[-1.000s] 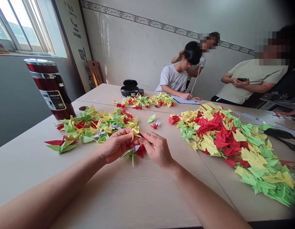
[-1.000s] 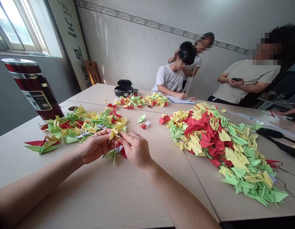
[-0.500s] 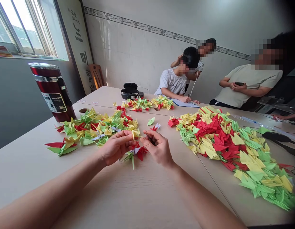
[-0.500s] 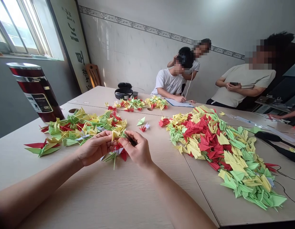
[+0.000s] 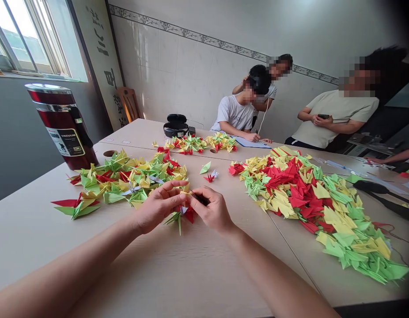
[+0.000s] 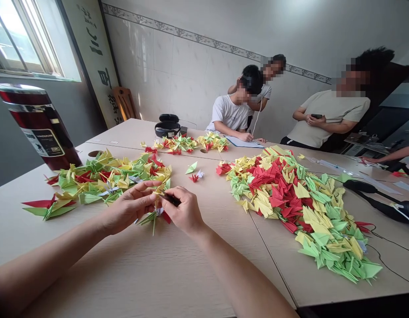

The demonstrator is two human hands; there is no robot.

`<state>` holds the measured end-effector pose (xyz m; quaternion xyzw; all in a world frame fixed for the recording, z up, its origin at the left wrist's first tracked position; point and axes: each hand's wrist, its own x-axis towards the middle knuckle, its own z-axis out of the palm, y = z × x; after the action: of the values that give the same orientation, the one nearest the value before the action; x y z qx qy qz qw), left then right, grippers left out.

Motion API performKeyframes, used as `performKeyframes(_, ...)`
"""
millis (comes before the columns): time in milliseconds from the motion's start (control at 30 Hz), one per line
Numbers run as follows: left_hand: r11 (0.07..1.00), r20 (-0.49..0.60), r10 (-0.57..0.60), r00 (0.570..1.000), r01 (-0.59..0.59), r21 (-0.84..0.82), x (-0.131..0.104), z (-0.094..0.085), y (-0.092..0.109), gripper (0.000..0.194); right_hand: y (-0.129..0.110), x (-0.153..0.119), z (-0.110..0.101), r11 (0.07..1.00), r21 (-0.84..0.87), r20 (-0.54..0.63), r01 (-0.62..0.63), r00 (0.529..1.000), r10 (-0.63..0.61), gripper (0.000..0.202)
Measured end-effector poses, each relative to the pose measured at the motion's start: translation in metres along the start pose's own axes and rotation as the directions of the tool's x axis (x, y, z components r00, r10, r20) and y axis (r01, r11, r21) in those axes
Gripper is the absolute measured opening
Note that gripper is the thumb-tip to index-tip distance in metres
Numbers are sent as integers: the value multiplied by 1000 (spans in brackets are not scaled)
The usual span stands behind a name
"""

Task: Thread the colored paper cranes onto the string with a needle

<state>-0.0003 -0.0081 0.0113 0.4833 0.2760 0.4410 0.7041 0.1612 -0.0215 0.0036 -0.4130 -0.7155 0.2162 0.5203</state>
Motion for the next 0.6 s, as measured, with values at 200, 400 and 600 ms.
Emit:
performKeyframes(200,1000,-105,-7,994,9,21,1,-1,4,46,25,10,-8,992,66,-63,-111,991,115,20)
performKeyframes(400,997,-227,73,971,-62,56,4,-3,7,40,75,27,-34,911,35,-331,-411,855,399,32)
performKeyframes(600,987,-297,151,943,-128,95,7,-6,6,36,85,29,-35,902,43,-334,-429,845,418,40)
